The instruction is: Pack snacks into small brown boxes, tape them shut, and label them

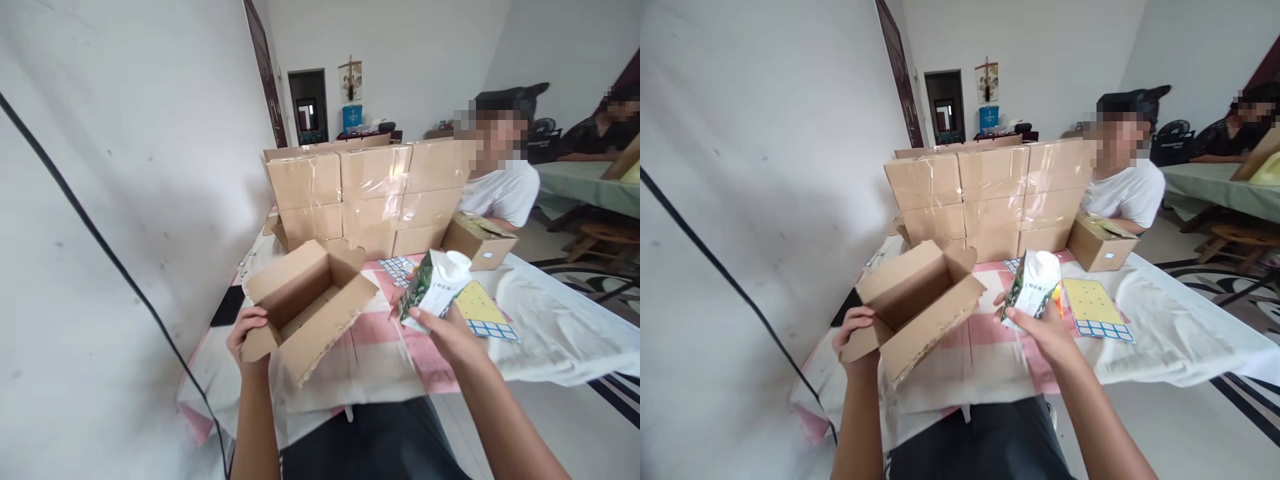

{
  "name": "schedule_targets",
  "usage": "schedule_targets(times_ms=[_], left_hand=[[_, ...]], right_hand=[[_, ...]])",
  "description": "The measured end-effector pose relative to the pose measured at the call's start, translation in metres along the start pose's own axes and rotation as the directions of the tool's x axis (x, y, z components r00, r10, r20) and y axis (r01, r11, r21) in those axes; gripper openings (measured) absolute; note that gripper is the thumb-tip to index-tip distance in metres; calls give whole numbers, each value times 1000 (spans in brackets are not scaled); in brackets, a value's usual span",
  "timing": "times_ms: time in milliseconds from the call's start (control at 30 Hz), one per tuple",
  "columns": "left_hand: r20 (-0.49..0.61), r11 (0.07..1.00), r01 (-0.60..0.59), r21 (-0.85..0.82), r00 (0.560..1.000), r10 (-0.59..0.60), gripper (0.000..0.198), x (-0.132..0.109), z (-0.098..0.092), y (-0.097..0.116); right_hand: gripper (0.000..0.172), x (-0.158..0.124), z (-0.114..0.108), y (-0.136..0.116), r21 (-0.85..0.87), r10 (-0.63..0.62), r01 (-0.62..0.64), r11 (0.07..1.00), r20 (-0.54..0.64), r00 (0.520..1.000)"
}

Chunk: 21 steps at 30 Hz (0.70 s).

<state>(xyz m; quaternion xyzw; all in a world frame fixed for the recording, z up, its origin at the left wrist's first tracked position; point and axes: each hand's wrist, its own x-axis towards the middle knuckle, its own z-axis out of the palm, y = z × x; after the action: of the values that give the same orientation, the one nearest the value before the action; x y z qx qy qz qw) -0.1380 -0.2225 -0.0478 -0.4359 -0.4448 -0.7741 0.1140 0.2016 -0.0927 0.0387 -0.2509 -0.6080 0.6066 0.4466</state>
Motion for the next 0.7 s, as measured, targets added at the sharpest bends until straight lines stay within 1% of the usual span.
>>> schedule_targets(times_ms=[33,100,133,167,233,267,333,367,400,467,533,633,700], left_hand=[[84,998,43,-40,996,-40,26,-5,4,0],[238,984,136,-115,966,-106,45,-15,14,-2],[294,973,180,-146,947,-131,50,-20,19,-3],[333,960,218,-173,931,-151,53,-25,24,-5],[373,935,277,-220,910,-182,52,-36,32,-7],[384,923,300,-239,903,-194,51,-41,34,-8],[403,903,333,-271,891,-207,49,-49,36,-10],[412,896,342,-284,887,-208,47,-52,36,-11],[419,890,347,-296,884,-205,45,-55,35,-12],[432,883,345,-317,882,-189,42,-57,33,-14],[446,881,338,-332,879,-169,42,-58,31,-18],[466,875,346,-338,870,-164,45,-58,29,-23],[477,868,365,-336,861,-177,46,-60,26,-25]], right_hand=[[42,-2,-4,-16,-78,-49,51,996,23,999],[49,-2,-7,-51,-282,-131,153,947,96,987],[52,-1,-5,-67,-395,-159,207,895,151,976],[55,2,0,-81,-500,-178,265,824,216,960],[59,11,13,-95,-639,-171,390,663,378,910],[60,16,21,-95,-670,-137,447,593,463,876],[60,25,36,-83,-690,-16,523,500,597,802],[59,29,42,-73,-698,56,537,473,633,773],[57,32,46,-62,-712,121,535,456,645,755],[55,36,50,-41,-742,226,491,457,631,742],[54,37,49,-27,-753,305,440,489,620,723],[48,36,44,-18,-750,411,364,552,624,665],[46,36,42,-15,-770,492,302,562,604,626]])
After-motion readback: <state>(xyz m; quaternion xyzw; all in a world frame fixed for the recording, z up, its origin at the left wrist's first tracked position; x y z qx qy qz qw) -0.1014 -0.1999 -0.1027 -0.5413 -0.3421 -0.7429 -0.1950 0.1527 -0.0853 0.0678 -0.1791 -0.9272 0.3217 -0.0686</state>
